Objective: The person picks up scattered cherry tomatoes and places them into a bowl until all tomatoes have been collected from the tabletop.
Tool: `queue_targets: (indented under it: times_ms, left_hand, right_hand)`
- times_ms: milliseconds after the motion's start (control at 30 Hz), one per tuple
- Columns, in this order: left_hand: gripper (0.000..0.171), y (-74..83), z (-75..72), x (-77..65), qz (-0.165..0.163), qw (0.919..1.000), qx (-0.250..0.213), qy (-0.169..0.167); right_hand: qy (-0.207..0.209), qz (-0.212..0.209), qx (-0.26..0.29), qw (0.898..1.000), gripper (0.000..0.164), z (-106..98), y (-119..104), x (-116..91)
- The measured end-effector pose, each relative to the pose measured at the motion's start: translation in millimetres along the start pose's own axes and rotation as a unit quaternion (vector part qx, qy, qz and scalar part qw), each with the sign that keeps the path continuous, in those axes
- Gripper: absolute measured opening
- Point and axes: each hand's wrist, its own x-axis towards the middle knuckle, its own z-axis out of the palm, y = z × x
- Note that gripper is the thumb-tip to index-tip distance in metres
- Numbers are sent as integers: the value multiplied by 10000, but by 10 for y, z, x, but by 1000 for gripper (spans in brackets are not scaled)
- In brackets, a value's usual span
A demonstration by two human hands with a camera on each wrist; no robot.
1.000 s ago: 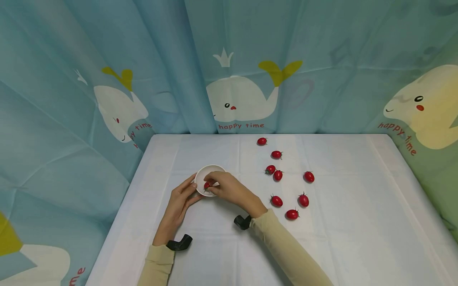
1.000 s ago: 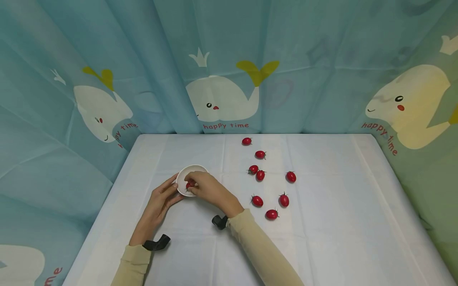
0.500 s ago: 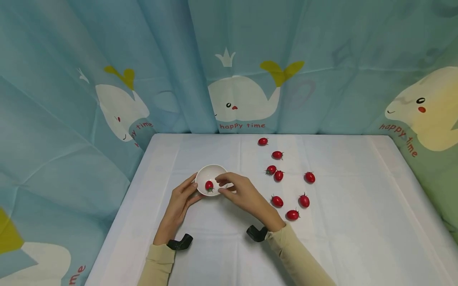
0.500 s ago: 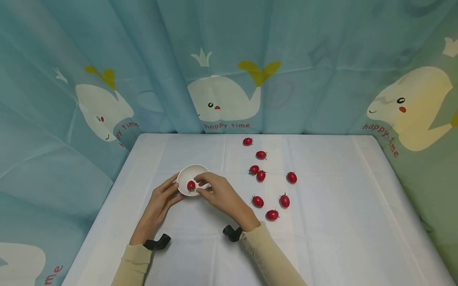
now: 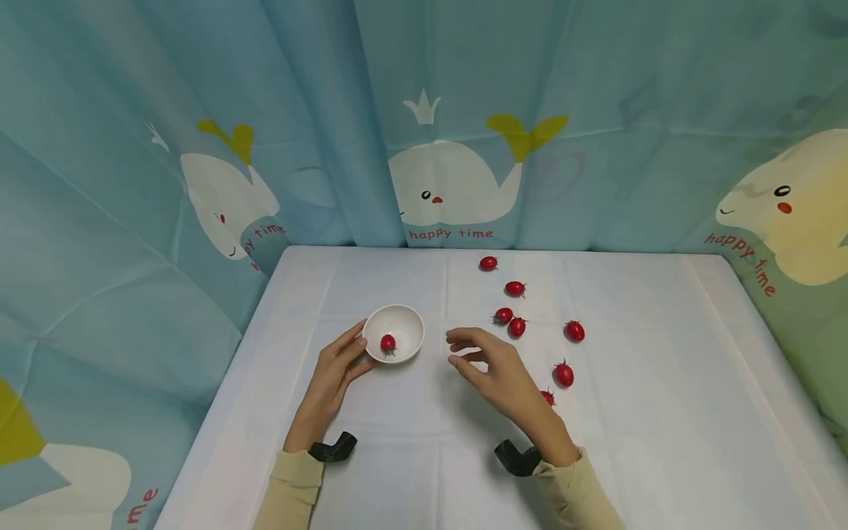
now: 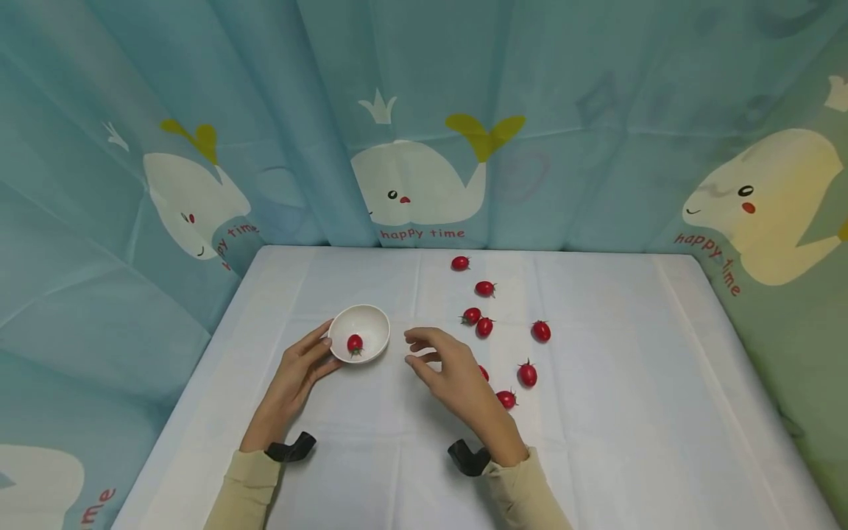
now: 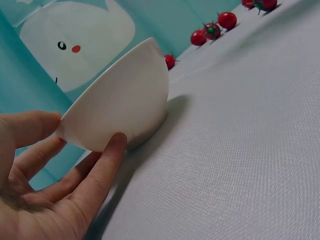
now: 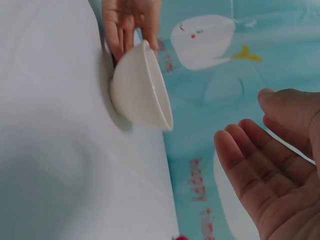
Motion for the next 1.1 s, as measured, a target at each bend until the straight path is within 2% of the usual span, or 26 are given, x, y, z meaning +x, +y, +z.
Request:
queue_targets:
  times_ms: [300, 567, 733, 867, 1100]
  left_hand:
    - [53, 19, 0, -8, -16, 10000, -94, 0]
    - [52, 12, 23, -11, -37, 9999, -126, 33]
    - [52, 1, 21, -13, -22, 9999, -133, 70]
    - [51, -6, 27, -11, -31, 9998, -136, 116]
    - [50, -3, 30, -17, -4, 9999, -83, 126]
  right_hand:
    - [455, 292, -478, 9974, 40, -278, 92, -275]
    - [793, 147, -716, 9942, 42, -442, 247, -581]
    - [895, 371, -910, 9911, 47, -541, 304, -761]
    - [1054, 446, -1336, 9844, 49, -594, 371, -875]
    - [1188, 267, -1579, 9799, 48, -605, 475, -994]
